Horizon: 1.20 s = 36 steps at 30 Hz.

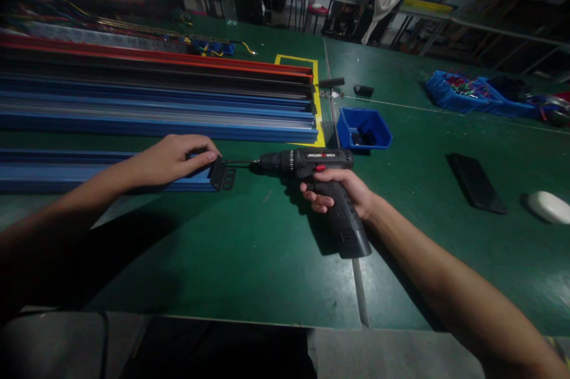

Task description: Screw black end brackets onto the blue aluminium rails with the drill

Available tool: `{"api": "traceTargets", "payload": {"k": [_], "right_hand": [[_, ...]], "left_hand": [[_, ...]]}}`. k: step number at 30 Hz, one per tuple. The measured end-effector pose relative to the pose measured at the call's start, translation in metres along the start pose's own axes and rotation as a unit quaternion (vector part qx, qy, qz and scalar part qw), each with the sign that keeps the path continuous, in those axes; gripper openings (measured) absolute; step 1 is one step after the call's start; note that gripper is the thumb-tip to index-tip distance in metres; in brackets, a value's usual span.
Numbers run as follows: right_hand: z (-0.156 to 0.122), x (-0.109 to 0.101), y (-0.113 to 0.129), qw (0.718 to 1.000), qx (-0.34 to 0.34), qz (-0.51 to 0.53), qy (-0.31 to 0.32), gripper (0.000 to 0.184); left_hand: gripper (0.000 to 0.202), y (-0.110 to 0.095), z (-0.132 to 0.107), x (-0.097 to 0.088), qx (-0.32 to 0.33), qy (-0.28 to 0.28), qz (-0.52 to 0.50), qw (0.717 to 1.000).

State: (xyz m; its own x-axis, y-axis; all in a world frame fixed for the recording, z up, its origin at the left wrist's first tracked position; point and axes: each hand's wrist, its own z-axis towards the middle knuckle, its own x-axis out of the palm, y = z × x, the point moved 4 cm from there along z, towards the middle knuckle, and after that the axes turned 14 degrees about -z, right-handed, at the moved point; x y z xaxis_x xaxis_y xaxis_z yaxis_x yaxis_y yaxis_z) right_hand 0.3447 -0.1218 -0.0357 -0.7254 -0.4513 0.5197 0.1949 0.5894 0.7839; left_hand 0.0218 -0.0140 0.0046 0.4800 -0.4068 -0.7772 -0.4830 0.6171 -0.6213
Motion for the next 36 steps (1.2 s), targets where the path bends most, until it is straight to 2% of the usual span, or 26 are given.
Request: {"api": "traceTargets", "payload": {"k": [22, 36], "right_hand": [[-0.0006, 0.0005, -0.0009, 1.000, -0.003, -0.020, 0.012, 0.025], [-0.0013, 0.0016, -0.0027, 1.000, -0.006, -0.014, -0.007, 0.023]], "left_hand": [[0.045, -0.0013, 0.0005, 0.0008, 0.004, 0.005, -0.023, 1.000], [0.043, -0.0002, 0.0012, 0.0013, 0.013, 0.009, -0.026, 1.000]]}}
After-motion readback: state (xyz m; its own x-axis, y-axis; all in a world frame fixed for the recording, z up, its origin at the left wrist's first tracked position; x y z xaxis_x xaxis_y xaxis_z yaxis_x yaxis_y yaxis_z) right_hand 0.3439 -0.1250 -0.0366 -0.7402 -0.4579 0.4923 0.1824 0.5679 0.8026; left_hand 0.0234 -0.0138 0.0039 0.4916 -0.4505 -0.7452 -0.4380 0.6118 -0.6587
